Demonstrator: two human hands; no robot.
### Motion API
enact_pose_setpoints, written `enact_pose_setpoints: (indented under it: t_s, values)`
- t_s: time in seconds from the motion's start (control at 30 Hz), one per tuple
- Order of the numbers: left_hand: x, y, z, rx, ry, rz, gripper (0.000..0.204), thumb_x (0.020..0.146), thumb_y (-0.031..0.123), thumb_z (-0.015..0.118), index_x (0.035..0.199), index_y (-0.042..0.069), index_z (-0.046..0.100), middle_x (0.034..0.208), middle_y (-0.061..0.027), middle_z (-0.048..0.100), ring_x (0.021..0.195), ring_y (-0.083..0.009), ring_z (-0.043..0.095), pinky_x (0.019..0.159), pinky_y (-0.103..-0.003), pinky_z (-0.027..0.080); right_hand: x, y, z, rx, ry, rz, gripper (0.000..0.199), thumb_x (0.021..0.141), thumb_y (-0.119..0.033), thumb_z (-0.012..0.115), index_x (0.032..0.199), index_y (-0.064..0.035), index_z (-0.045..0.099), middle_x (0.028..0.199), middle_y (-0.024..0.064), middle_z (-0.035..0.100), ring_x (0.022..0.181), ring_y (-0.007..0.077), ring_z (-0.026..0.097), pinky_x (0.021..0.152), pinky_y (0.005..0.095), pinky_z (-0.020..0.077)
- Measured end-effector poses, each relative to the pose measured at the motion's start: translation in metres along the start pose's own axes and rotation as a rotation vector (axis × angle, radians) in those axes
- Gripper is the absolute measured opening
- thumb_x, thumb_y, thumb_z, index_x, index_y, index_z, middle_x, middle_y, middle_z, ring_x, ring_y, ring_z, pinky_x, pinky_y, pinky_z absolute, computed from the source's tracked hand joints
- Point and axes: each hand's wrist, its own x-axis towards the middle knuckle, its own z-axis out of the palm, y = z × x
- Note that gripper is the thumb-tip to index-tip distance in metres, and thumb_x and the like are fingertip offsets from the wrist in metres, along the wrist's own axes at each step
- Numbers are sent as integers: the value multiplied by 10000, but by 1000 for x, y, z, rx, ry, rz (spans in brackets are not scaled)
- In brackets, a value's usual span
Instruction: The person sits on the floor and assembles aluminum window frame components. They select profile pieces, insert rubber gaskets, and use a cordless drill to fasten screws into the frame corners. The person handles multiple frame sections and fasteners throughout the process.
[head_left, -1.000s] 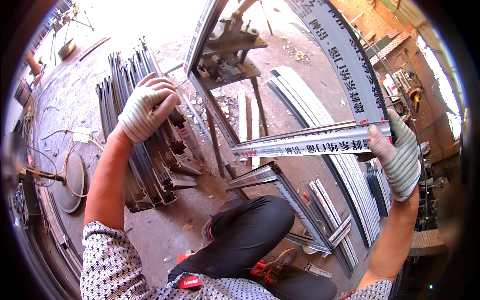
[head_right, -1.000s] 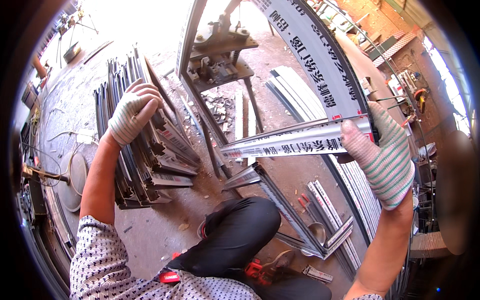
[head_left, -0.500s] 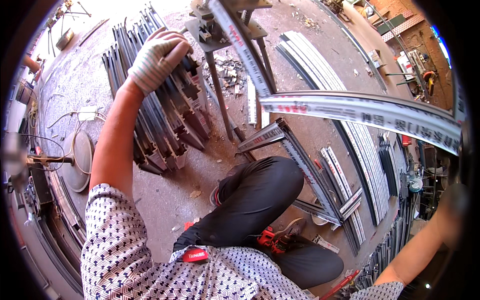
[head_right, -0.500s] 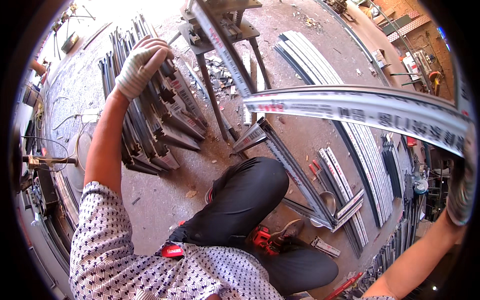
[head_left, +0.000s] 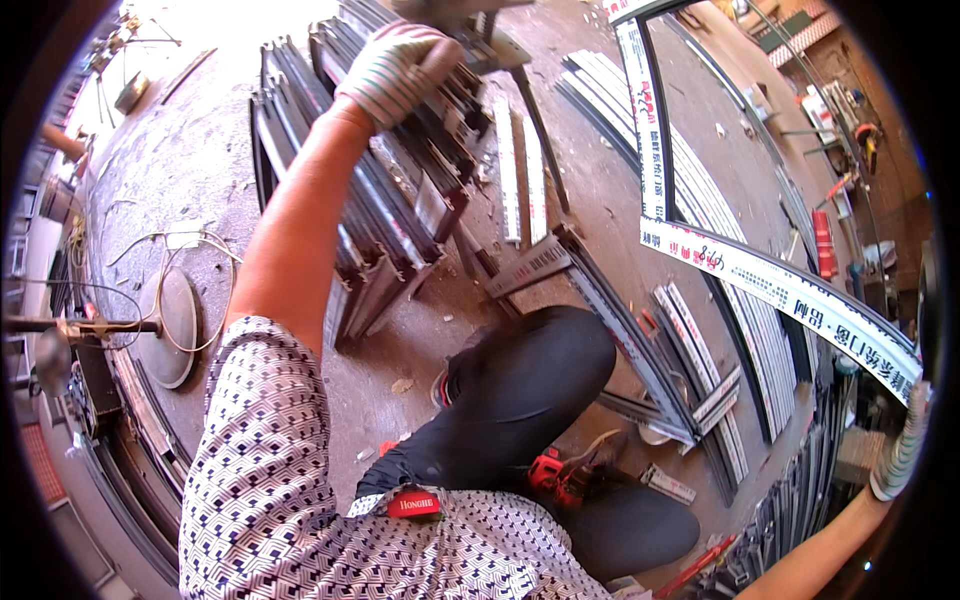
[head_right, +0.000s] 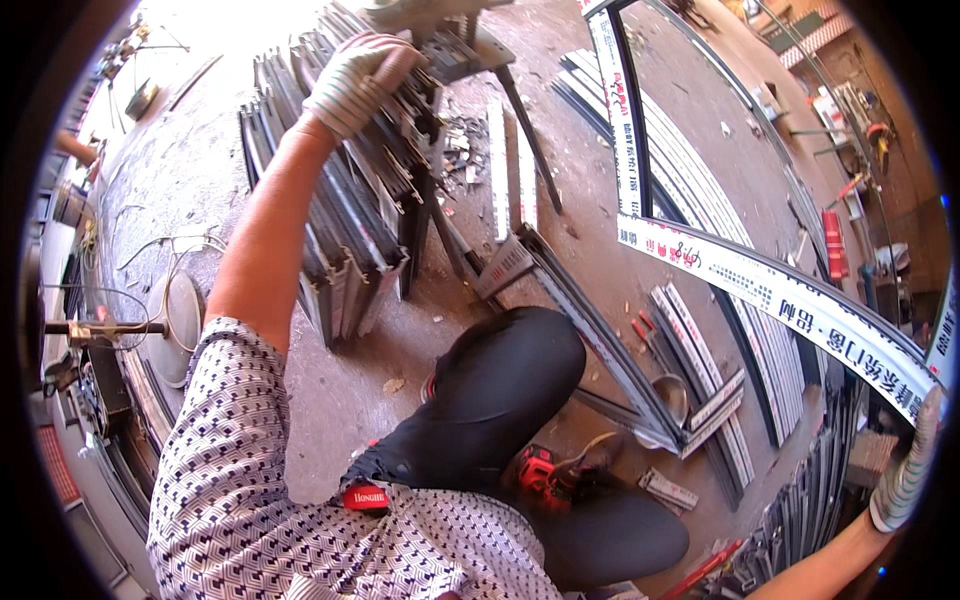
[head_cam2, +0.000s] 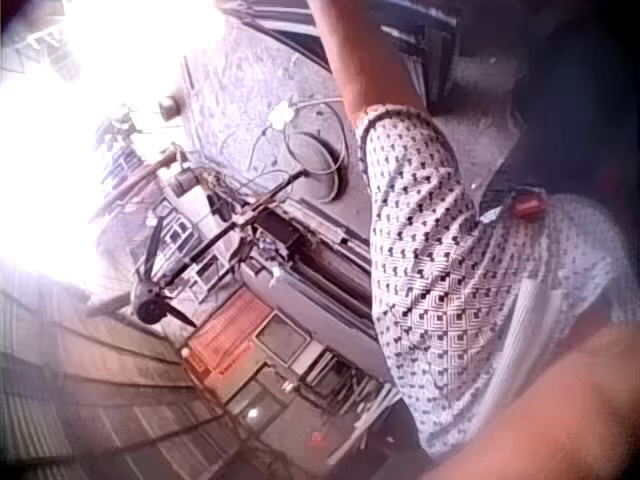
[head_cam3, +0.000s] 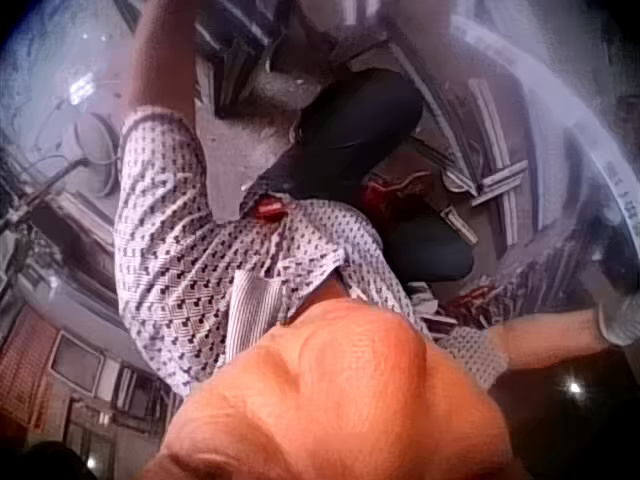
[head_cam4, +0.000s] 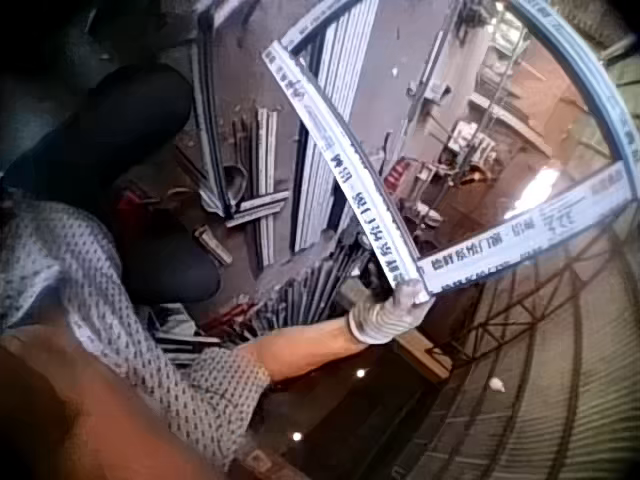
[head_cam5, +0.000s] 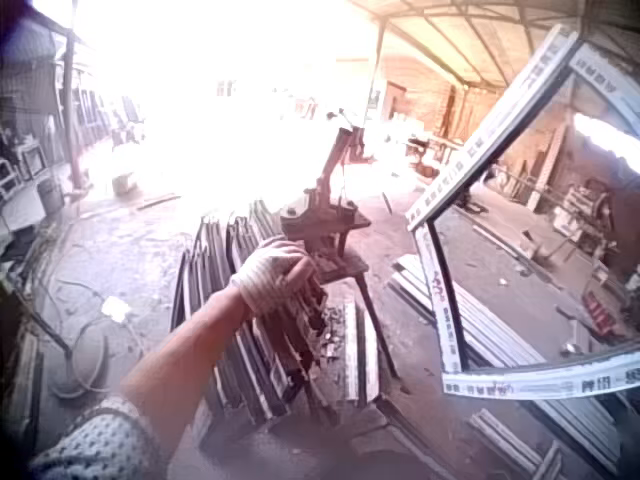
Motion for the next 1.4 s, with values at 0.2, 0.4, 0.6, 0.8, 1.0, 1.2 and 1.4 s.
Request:
enact_pose_setpoints:
  t_s: [0.2, 0.4, 0.6, 0.8, 1.0, 1.2, 1.4]
  values:
    - [-6, 0, 2, -240, 35, 5, 393, 1071, 399, 502, 1231, 117, 725, 1250, -109, 714, 1262, -253, 611, 1113, -394, 433, -22, 58, -22, -143, -64, 55, 466, 1033, -374, 606, 1339, -24, 587, 1128, 65, 675, 982, 128, 650, 775, 276, 555]
    - [-86, 52, -29, -336, 226, -267, 389, 1064, 353, 527, 1320, 93, 663, 1337, -141, 661, 1298, -270, 590, 1164, -407, 403, -45, 73, 3, -107, -6, 182, 482, 990, -361, 650, 1313, -11, 572, 1076, 52, 673, 910, 115, 671, 674, 251, 588]
    - [-199, 108, -58, -373, 289, -457, 617, 1045, 451, 546, 1517, 60, 475, 1539, -163, 499, 1479, -290, 405, 1254, -474, 251, -51, 99, -12, -81, -41, 247, 509, 979, -363, 669, 1319, 5, 581, 1107, 72, 698, 925, 141, 713, 655, 248, 615]
    - [-275, 140, -4, -478, 269, -557, 1101, 788, 557, 841, 1626, 122, 274, 1630, -144, 347, 1518, -310, 300, 1243, -486, 217, -60, 114, -5, -33, -46, 352, 410, 999, -301, 659, 1280, -6, 618, 1090, 72, 705, 919, 147, 718, 651, 260, 618]
    - [-323, 109, 43, -694, 260, -784, 1145, 689, 93, 951, 1602, 115, 260, 1502, -84, 485, 1368, -242, 474, 1175, -388, 363, -70, 128, -3, -1, -18, 404, 389, 1005, -278, 657, 1271, 3, 623, 1078, 87, 709, 871, 171, 734, 626, 263, 631]
    - [-320, 99, 51, -852, 268, -870, 902, 712, 45, 930, 1459, 96, 428, 1387, -67, 613, 1266, -210, 584, 1101, -361, 448, -83, 141, -4, 37, -14, 428, 361, 1001, -261, 664, 1254, -6, 631, 1082, 85, 707, 887, 163, 727, 626, 263, 631]
    - [-311, 83, 54, -812, 212, -879, 754, 765, 117, 910, 1386, 60, 487, 1321, -48, 679, 1204, -164, 631, 1061, -310, 459, -88, 147, -2, 13, -34, 437, 359, 996, -260, 677, 1250, -11, 629, 1082, 71, 703, 900, 149, 720, 636, 254, 628]
